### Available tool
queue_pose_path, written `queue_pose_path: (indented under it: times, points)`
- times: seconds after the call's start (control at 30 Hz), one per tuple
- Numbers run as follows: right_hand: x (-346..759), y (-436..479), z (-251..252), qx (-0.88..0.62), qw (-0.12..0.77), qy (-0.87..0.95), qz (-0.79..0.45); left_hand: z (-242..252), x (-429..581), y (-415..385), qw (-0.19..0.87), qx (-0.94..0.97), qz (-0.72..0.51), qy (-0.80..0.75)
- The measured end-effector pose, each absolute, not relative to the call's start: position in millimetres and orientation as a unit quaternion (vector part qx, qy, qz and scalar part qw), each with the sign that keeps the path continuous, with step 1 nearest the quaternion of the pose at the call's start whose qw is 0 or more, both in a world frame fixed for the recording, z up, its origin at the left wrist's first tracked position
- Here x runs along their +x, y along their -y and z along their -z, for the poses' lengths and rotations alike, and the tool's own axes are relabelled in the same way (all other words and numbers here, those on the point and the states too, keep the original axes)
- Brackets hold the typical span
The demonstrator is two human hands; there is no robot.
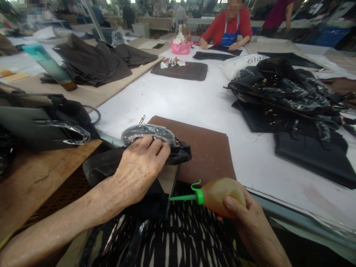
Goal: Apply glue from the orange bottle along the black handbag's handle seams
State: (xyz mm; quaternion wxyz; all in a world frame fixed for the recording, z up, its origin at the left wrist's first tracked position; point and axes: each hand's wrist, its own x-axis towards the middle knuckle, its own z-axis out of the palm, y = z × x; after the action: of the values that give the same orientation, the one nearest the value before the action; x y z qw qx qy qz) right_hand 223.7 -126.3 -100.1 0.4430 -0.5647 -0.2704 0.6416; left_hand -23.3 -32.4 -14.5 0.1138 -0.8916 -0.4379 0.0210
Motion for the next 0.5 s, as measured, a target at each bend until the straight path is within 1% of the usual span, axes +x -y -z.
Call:
queue_pose_path:
  times: [0.27,0.4,0.5]
  points:
    - [211.7,132.0,86.9,-0.586,0.449,0.221,-0.637,14.9,-23.3,33.5,0.121,-0.888,-0.018,0.443]
    - [210.9,134.3,87.5,-0.600,0.444,0.206,-0.633,14.0,-23.0,34.1,0.118,-0.888,-0.022,0.444]
    - [210.8,132.6,89.4,-0.600,0.458,0.207,-0.622,13.6,-23.1,34.4,0.114,-0.889,-0.018,0.444]
